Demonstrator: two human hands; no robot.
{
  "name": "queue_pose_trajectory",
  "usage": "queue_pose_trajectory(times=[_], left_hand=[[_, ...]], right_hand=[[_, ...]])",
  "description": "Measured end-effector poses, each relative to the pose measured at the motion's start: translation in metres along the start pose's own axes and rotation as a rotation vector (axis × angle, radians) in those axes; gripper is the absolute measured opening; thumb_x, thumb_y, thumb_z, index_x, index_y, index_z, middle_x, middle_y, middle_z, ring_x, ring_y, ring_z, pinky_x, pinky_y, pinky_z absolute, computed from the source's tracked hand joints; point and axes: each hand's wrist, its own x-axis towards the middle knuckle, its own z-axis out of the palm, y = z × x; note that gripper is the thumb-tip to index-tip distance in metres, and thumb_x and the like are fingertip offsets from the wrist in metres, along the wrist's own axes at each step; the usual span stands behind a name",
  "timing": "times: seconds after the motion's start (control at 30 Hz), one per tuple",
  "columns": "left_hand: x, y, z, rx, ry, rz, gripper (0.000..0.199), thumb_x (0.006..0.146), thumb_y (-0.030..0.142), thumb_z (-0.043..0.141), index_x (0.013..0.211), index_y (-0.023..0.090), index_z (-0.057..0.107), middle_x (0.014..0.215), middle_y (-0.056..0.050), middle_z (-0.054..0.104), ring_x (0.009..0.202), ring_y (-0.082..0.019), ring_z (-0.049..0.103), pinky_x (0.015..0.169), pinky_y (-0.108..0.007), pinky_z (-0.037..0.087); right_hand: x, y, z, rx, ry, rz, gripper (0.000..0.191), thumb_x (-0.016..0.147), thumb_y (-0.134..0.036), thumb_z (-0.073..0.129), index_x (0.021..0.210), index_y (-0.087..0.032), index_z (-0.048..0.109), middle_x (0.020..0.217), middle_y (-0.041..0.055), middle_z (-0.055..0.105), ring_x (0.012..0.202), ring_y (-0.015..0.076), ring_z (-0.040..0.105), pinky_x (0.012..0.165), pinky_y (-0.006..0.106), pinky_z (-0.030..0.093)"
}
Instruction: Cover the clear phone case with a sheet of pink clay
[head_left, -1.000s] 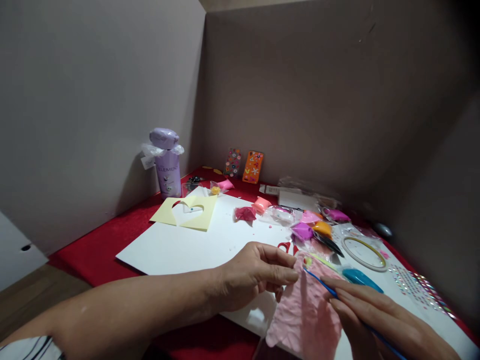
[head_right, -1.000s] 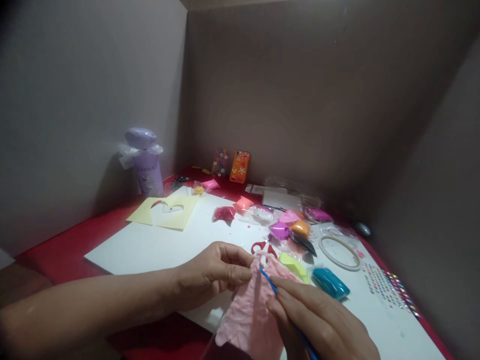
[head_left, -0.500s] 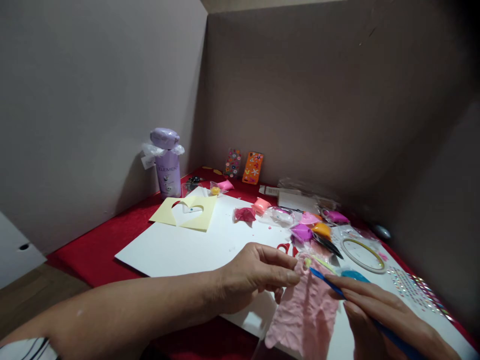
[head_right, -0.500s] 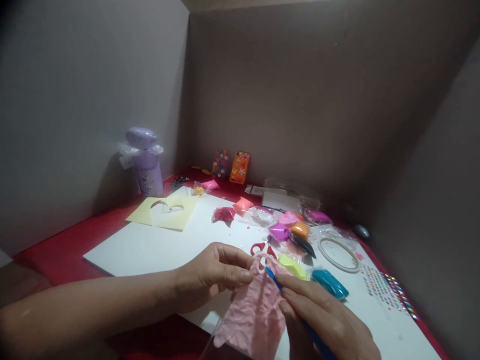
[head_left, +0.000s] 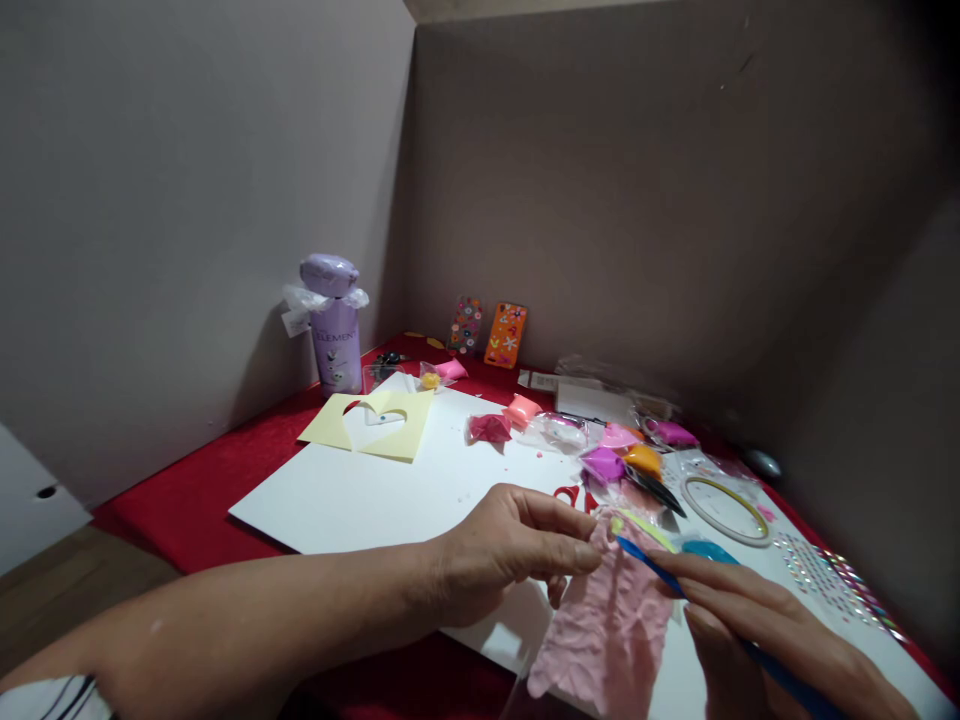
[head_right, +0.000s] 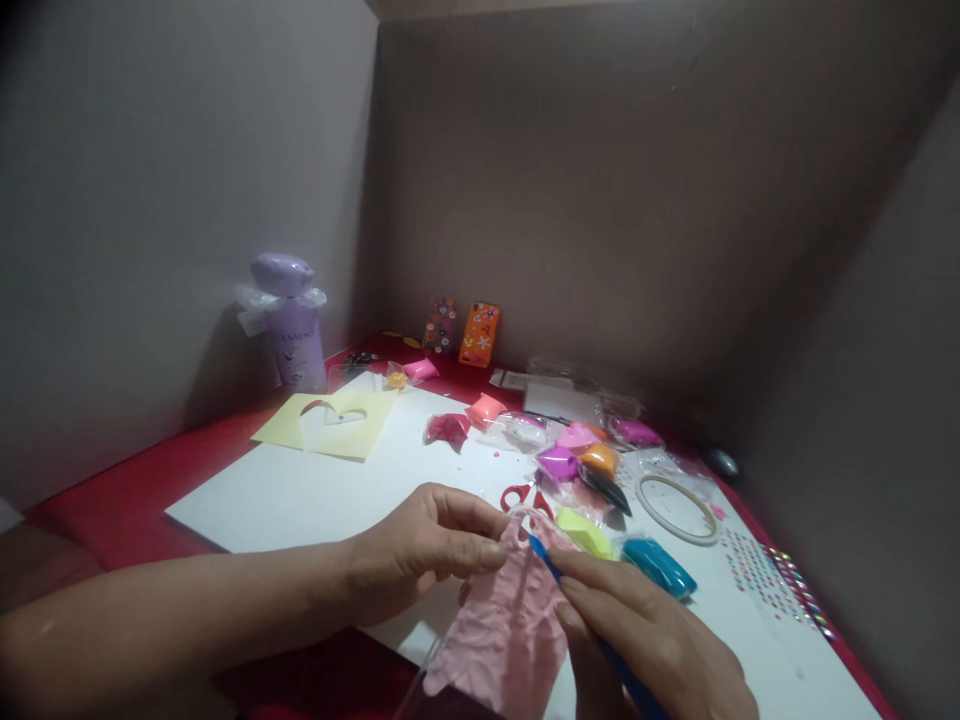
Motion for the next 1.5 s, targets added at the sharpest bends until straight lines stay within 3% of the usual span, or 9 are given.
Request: queue_pose_trajectory(times=[0.2,0.37,0.53,0.63,0.87,1.03,1.27,1.5], left_hand=[[0.000,0.000,0.001,-0.001,0.011,0.007,0.030,0.059,0.027,0.079,0.083,0.010,0.073,0.068,-0.004,0.059,0.056,-0.007,0.047,0.053,-0.022,0.034],[0.000,0.000,0.001,0.007,0.009,-0.003,0.030,0.060,0.027,0.079,0.084,0.010,0.073,0.068,-0.004,0.060,0.055,-0.007,0.047,0.052,-0.022,0.034],[0.000,0.000,0.000,0.008,-0.003,0.000,0.032,0.061,0.028,0.079,0.087,0.010,0.073,0.072,-0.005,0.060,0.057,-0.008,0.048,0.053,-0.022,0.035],[0.000,0.000,0.000,0.019,0.004,0.009,0.032,0.061,0.028,0.078,0.087,0.010,0.073,0.070,-0.005,0.060,0.057,-0.008,0.047,0.053,-0.022,0.035],[0.000,-0.002,-0.002,0.018,0.006,0.000,0.033,0.061,0.027,0.078,0.087,0.009,0.073,0.073,-0.006,0.062,0.057,-0.008,0.049,0.053,-0.022,0.034],[0.000,-0.002,-0.001,-0.005,0.018,-0.006,0.030,0.059,0.026,0.079,0.083,0.010,0.073,0.070,-0.005,0.060,0.056,-0.007,0.047,0.054,-0.022,0.032],[0.001,0.000,0.001,-0.086,0.063,-0.066,0.030,0.053,0.025,0.082,0.078,0.011,0.072,0.064,-0.002,0.056,0.058,-0.008,0.048,0.063,-0.026,0.036],[0.000,0.003,0.001,-0.092,0.038,-0.106,0.032,0.049,0.026,0.082,0.076,0.011,0.072,0.068,-0.004,0.060,0.067,-0.013,0.054,0.068,-0.029,0.040]], right_hand=[[0.002,-0.012,0.005,0.077,0.093,0.045,0.022,0.074,-0.012,0.061,0.092,-0.023,0.065,0.091,0.0036,0.069,0.087,0.0202,0.067,0.073,0.035,0.054],[-0.004,-0.003,0.005,0.045,0.072,0.096,0.016,0.077,-0.017,0.061,0.089,-0.026,0.067,0.092,0.0029,0.070,0.085,0.0193,0.067,0.072,0.034,0.053],[-0.001,-0.002,0.004,0.041,0.043,0.039,0.020,0.076,-0.016,0.061,0.093,-0.025,0.066,0.093,0.0028,0.070,0.084,0.0189,0.067,0.071,0.033,0.054],[0.002,-0.008,0.005,0.064,0.097,0.045,0.021,0.075,-0.014,0.060,0.093,-0.025,0.066,0.090,0.0035,0.070,0.084,0.0194,0.067,0.072,0.035,0.054],[-0.003,-0.006,0.006,0.010,0.141,0.183,0.007,0.078,-0.029,0.061,0.082,-0.025,0.067,0.088,0.0035,0.071,0.078,0.0190,0.067,0.068,0.034,0.053],[0.000,-0.008,0.007,0.101,0.135,0.106,0.015,0.077,-0.021,0.061,0.090,-0.026,0.066,0.087,0.0042,0.070,0.081,0.0198,0.066,0.071,0.037,0.053],[-0.008,0.001,0.004,0.111,0.132,0.186,0.009,0.078,-0.022,0.062,0.084,-0.027,0.067,0.092,0.0032,0.070,0.081,0.0190,0.066,0.072,0.035,0.051],[-0.006,0.002,0.006,0.091,0.118,0.107,0.015,0.076,-0.019,0.062,0.088,-0.026,0.067,0.091,0.0030,0.070,0.081,0.0186,0.067,0.071,0.033,0.052]])
